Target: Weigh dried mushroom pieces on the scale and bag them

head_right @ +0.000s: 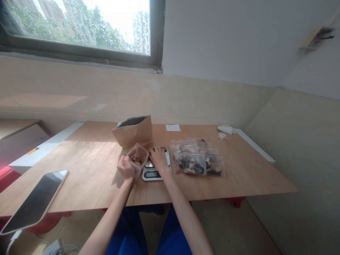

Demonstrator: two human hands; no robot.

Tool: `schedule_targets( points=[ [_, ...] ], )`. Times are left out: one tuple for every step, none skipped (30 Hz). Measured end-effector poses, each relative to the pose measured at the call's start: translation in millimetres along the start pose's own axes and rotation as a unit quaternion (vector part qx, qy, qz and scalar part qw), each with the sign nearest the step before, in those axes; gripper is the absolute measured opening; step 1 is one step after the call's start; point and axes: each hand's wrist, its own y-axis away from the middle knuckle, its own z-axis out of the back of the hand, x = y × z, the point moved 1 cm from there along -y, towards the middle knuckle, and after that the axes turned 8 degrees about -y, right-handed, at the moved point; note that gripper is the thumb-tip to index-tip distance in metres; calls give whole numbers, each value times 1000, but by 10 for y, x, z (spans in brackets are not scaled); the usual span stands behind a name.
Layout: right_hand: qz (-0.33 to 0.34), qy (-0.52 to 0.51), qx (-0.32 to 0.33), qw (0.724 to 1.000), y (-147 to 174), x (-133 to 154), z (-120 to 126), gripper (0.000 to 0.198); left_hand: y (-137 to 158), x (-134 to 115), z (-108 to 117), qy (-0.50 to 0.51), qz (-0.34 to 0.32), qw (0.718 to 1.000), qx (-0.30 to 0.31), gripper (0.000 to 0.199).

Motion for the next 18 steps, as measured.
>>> schedule_targets(
  points=[
    [-3,5,1,1000,-7,-3,6,16,3,-13,4,-3,0,1000,0,25],
    [-8,10,3,1000,-11,-6,14,16,5,-26,8,-5,0,1000,-1,25],
    [-15,14,6,1000,-12,-8,25,16,8,-38,11,-3,1,1000,-1,26],
    [-24,17,8,1000,-11,-10,38,16,10,-50,13,2,2,1000,0,26],
    [-35,16,9,999,-6,-13,55,17,12,-61,14,8,3,1000,3,27],
    [-46,11,8,999,0,-16,74,17,13,-71,14,13,4,1000,7,28],
    [-59,2,1,998,6,-18,96,17,13,-81,13,17,5,1000,10,28],
    [-71,-10,-10,997,11,-19,119,17,13,-88,11,19,6,1000,13,29],
    [-84,-25,-24,996,14,-17,145,15,12,-91,8,19,8,1000,14,30],
    [-96,-45,-40,994,12,-10,172,15,11,-90,4,21,10,1000,14,30],
    [-105,-71,-60,990,6,2,202,14,10,-83,-3,25,13,999,16,30],
    [-111,-104,-80,985,-4,20,234,14,9,-70,-11,33,17,999,19,31],
    [-112,-142,-98,979,-19,45,270,14,9,-52,-21,42,21,999,23,32],
    [-108,-183,-114,971,-36,77,309,14,9,-30,-32,52,25,998,27,33],
    [-98,-224,-124,962,-54,114,352,14,10,-5,-43,61,28,997,30,33],
    [-82,-261,-126,954,-72,156,396,14,10,19,-52,69,30,997,33,34],
    [-63,-289,-116,948,-88,200,440,14,11,42,-59,72,30,996,32,35],
    [-44,-309,-93,946,-100,244,481,14,10,62,-62,73,29,996,30,35]
  ],
)
